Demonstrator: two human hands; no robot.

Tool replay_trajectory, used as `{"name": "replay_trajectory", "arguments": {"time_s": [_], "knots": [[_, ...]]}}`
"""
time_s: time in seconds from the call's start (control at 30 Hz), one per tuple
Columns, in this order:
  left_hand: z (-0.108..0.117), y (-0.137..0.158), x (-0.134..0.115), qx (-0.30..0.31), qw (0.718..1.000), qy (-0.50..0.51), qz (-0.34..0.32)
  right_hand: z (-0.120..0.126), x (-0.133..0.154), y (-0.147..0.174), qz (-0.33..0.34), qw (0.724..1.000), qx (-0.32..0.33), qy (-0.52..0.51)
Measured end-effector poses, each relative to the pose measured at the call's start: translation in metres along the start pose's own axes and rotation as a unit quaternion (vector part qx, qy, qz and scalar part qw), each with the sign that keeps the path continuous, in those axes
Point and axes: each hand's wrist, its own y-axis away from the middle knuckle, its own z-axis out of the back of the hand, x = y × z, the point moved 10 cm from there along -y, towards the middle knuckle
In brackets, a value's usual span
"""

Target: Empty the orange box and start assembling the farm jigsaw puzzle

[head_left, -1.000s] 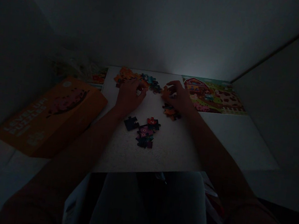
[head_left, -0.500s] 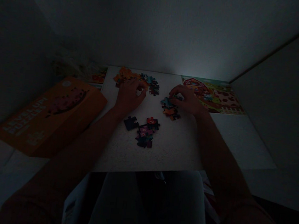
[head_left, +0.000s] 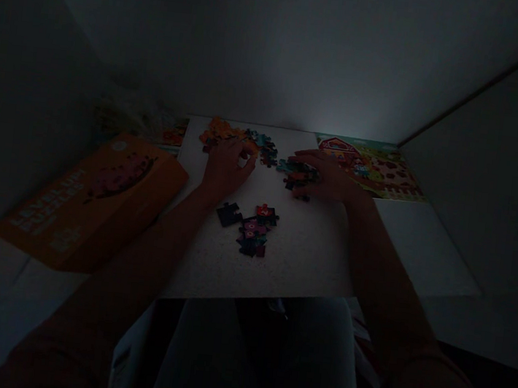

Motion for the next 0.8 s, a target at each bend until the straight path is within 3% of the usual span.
{"name": "replay_trajectory", "arguments": {"time_s": [0.17,0.43,0.53,0.7,0.8], "knots": [[-0.001,0.0,0.0,0.005,1.0,-0.001,0.0,-0.003,-0.004,0.005,0.0,1.0,0.031,-0.004],[-0.002,0.0,-0.002,0.008,1.0,0.005,0.004,-0.006,-0.014,-0.003,-0.041,0.996,-0.047,0.067],[-0.004,0.0,-0.002,0.024,1.0,0.008,0.014,-0.012,0.001,-0.009,-0.047,0.99,-0.064,0.119],[-0.004,0.0,-0.003,0.044,0.998,-0.002,0.034,-0.045,0.038,-0.025,-0.008,0.991,0.001,0.134],[-0.003,0.0,-0.005,0.054,0.998,-0.012,0.036,-0.049,0.048,-0.029,0.007,0.994,0.003,0.112]]}}
